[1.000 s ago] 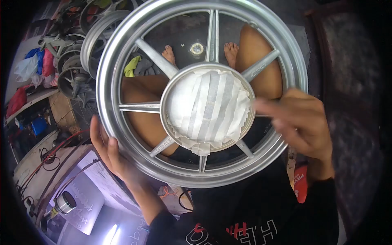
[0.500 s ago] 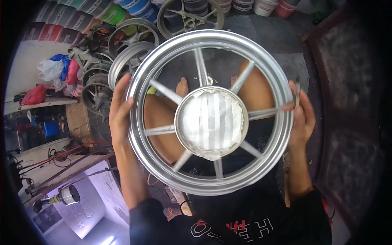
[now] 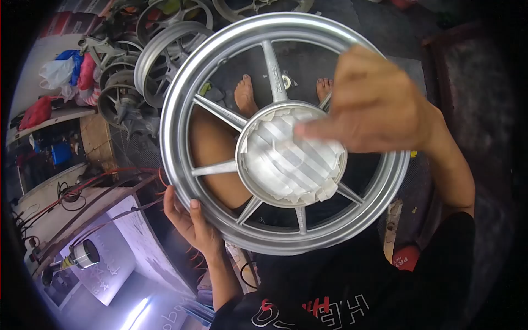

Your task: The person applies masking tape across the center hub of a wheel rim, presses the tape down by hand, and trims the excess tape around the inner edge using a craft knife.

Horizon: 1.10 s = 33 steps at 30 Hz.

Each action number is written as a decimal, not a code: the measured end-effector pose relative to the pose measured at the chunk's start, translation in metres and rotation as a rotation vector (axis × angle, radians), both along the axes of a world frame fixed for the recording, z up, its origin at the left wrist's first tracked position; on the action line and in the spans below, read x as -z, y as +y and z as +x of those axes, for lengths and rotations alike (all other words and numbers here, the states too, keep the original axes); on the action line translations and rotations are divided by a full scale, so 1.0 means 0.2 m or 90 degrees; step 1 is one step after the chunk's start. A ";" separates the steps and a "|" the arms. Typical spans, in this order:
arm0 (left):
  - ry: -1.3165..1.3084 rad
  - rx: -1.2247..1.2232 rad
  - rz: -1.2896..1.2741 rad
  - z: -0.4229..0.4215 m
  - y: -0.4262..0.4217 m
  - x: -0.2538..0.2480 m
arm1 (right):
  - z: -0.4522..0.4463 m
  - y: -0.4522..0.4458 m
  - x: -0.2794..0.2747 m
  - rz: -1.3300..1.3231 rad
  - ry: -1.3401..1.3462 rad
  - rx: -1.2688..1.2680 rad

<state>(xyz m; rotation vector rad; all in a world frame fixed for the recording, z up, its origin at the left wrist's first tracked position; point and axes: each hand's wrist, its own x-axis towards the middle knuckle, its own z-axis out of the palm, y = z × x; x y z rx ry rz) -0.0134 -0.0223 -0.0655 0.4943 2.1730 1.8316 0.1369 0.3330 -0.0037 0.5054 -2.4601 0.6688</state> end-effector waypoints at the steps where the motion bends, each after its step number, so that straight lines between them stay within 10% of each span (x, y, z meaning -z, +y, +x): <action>1: 0.002 -0.007 -0.003 -0.01 0.01 0.00 | -0.01 -0.03 0.03 -0.001 -0.033 -0.007; 33: 0.010 -0.074 -0.059 0.02 0.06 -0.01 | -0.13 -0.24 0.16 -0.020 -0.208 -0.086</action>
